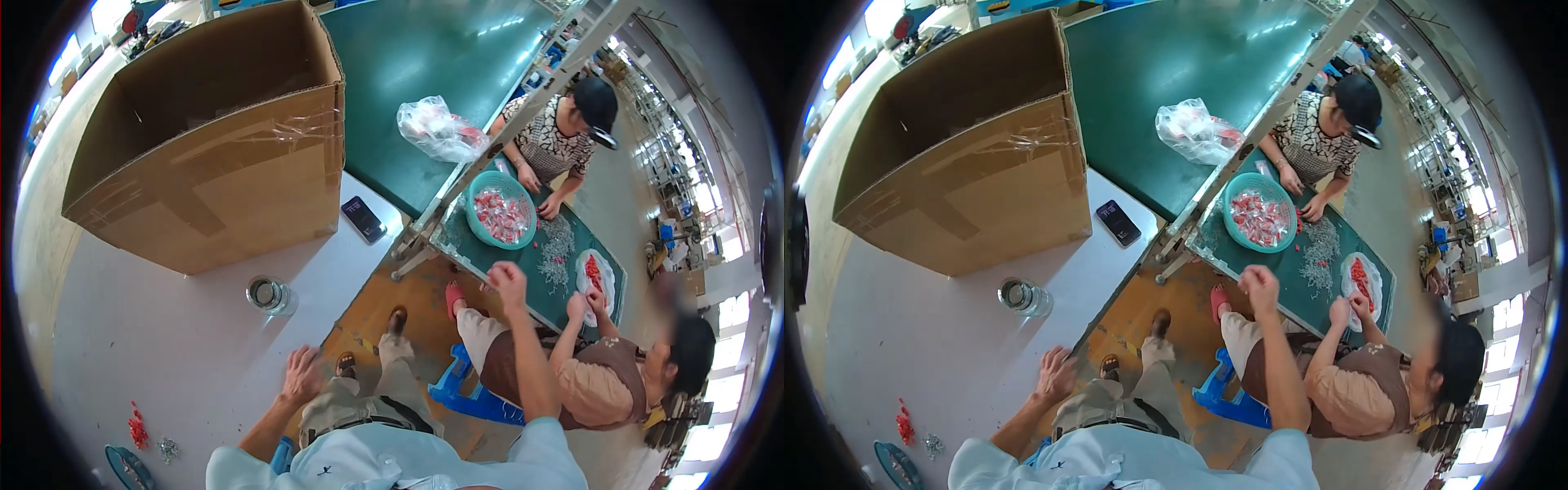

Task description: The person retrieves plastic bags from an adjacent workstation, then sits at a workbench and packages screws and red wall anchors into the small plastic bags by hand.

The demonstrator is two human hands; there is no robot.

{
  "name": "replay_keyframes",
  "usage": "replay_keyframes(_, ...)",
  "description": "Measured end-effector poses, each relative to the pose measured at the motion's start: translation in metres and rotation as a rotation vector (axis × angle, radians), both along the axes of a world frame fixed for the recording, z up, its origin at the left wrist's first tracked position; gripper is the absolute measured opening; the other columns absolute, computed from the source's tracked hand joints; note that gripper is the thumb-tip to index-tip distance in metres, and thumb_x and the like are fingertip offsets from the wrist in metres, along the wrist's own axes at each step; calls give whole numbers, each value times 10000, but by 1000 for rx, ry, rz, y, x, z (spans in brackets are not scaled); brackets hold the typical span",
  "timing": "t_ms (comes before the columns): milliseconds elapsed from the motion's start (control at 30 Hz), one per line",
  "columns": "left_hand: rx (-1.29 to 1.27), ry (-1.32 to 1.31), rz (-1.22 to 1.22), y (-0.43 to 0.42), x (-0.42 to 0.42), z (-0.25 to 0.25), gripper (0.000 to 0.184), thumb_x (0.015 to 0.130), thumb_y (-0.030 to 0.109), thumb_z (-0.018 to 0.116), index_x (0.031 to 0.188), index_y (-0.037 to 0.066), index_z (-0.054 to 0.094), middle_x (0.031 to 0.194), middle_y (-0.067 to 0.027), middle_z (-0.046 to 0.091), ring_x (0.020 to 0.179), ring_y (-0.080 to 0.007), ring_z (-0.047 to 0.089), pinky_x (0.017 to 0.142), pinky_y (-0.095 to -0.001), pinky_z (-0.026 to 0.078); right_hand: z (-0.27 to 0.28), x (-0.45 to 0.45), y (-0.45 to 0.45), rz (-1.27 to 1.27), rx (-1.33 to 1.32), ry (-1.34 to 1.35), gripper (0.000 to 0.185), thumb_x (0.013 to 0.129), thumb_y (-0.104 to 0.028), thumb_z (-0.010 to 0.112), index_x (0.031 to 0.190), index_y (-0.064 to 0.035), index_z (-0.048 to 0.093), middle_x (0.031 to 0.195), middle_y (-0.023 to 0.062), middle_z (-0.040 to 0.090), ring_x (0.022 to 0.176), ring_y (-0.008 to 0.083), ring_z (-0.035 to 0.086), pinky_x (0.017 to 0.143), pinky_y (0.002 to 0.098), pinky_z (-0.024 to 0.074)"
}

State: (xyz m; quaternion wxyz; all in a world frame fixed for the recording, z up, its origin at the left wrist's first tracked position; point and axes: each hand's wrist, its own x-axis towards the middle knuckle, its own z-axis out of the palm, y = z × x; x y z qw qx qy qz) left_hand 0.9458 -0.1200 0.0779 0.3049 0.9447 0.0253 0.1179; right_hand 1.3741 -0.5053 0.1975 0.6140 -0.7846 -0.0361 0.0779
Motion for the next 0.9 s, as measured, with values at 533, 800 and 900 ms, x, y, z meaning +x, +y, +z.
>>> replay_keyframes(533, 118, 227, 379, -42, 294, -30, 729, 768, 359, 852, 1399, 123, 574, 1557, -121, 436, 1503, -390, 303, 1216, -628, 216, -11, 478, 127, 423, -201, -7, 195, 1040, -95, 565, 1178, -10, 672, 1104, 65, 721, 946, 148, 688, 825, 295, 577)
replay_keyframes(800, 187, 253, 376, -40, 306, -36, 867, 677, 410, 903, 1417, 139, 542, 1561, -123, 425, 1497, -399, 311, 1205, -657, 225, -78, 540, 234, 768, -549, -49, 307, 970, -57, 532, 1201, 0, 725, 1098, 54, 731, 931, 138, 679, 790, 286, 567)
replay_keyframes(900, 203, 247, 381, -41, 307, -40, 886, 647, 417, 917, 1402, 144, 541, 1547, -127, 430, 1495, -400, 313, 1203, -656, 228, -100, 559, 254, 812, -571, 140, 318, 931, -43, 524, 1170, -1, 730, 1029, 86, 743, 845, 171, 697, 740, 330, 568)
